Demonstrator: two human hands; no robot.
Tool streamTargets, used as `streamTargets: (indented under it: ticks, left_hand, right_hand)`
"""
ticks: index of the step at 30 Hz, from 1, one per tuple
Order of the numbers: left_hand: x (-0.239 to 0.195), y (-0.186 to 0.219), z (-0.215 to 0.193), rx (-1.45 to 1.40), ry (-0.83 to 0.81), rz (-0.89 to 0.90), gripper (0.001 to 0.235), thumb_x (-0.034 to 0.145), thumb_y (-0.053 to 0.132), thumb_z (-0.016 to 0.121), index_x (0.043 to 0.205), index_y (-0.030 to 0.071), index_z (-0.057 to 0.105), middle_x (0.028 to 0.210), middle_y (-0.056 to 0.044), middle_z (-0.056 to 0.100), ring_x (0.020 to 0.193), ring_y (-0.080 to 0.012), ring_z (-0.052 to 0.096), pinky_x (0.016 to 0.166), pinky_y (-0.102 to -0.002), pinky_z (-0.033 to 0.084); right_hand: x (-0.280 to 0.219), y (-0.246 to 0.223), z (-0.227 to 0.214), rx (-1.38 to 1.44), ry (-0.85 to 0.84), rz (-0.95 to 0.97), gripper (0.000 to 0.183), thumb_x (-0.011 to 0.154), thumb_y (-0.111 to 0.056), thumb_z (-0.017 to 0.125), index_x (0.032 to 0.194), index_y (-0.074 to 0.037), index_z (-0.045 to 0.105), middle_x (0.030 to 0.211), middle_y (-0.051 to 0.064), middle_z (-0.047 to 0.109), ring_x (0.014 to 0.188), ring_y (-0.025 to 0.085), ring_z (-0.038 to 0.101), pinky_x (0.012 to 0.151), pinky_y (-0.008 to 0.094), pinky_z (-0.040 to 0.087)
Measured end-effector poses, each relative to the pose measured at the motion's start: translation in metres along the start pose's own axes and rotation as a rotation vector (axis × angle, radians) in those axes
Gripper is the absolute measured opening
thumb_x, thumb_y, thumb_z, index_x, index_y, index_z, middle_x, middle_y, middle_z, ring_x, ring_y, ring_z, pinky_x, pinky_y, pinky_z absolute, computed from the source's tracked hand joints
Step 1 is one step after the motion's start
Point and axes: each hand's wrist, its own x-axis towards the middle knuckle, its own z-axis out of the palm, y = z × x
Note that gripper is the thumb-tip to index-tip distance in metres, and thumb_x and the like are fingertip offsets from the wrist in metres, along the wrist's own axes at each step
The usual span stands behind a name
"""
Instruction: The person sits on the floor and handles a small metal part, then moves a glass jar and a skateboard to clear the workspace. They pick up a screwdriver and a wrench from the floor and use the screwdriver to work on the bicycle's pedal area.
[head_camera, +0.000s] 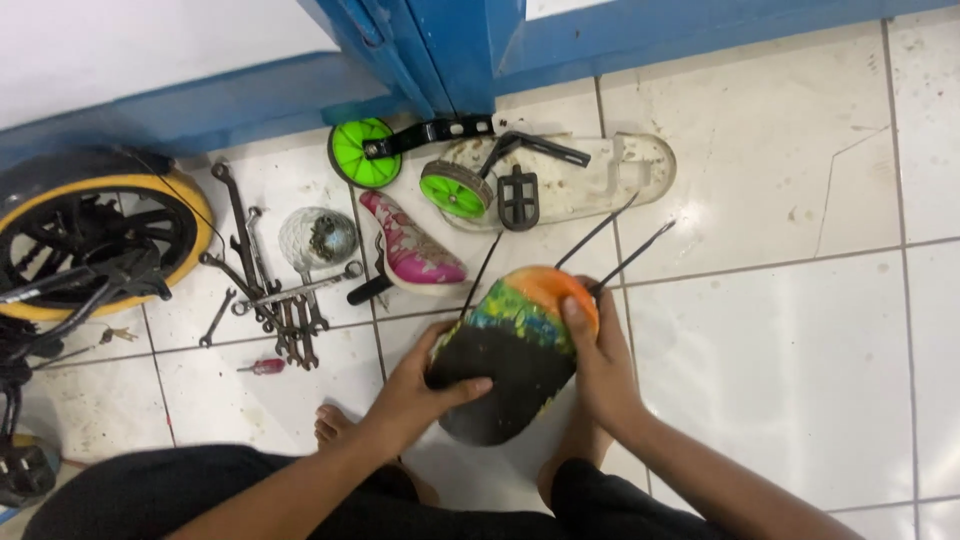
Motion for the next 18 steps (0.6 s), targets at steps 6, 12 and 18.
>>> streamTargets:
  ticks: [6,12,18]
  left_hand:
    - [0.01,-0.018,-0.007,0.496,-0.122,-0.096,0.086,0.081,0.044,0.076,0.156,0.026,0.037,0.144,0.003,0.066,0.131,-0.018,0.063,0.103,-0.03,0.049]
    - [0.046,-0.006,-0.002,0.571,-0.285,0.067,0.079,0.085,0.03,0.075,0.153,0.033,0.033,0.152,-0.008,0.053,0.138,-0.0313,0.052,0.101,-0.043,0.052]
    - [0.043,0.029,0.022,0.686,-0.143,0.305,0.093,0.087,0.033,0.078,0.159,0.004,0.026,0.16,-0.03,0.029,0.152,-0.0496,0.02,0.12,-0.063,0.03]
  right_hand:
    - [-0.011,0.039,-0.007,-0.44,-0.02,0.052,0.061,0.086,-0.061,0.047,0.131,-0.021,0.054,0.122,-0.001,0.076,0.108,0.02,0.076,0.086,0.037,0.06]
    - [-0.006,0.08,-0.021,-0.097,0.121,-0.048,0.044,0.088,-0.033,0.068,0.118,-0.01,0.045,0.103,0.016,0.073,0.094,0.023,0.074,0.079,0.033,0.059]
    - [0.019,0.08,-0.012,-0.146,0.182,-0.217,0.041,0.095,-0.031,0.074,0.115,-0.004,0.05,0.083,0.017,0.07,0.081,0.028,0.073,0.071,0.037,0.055]
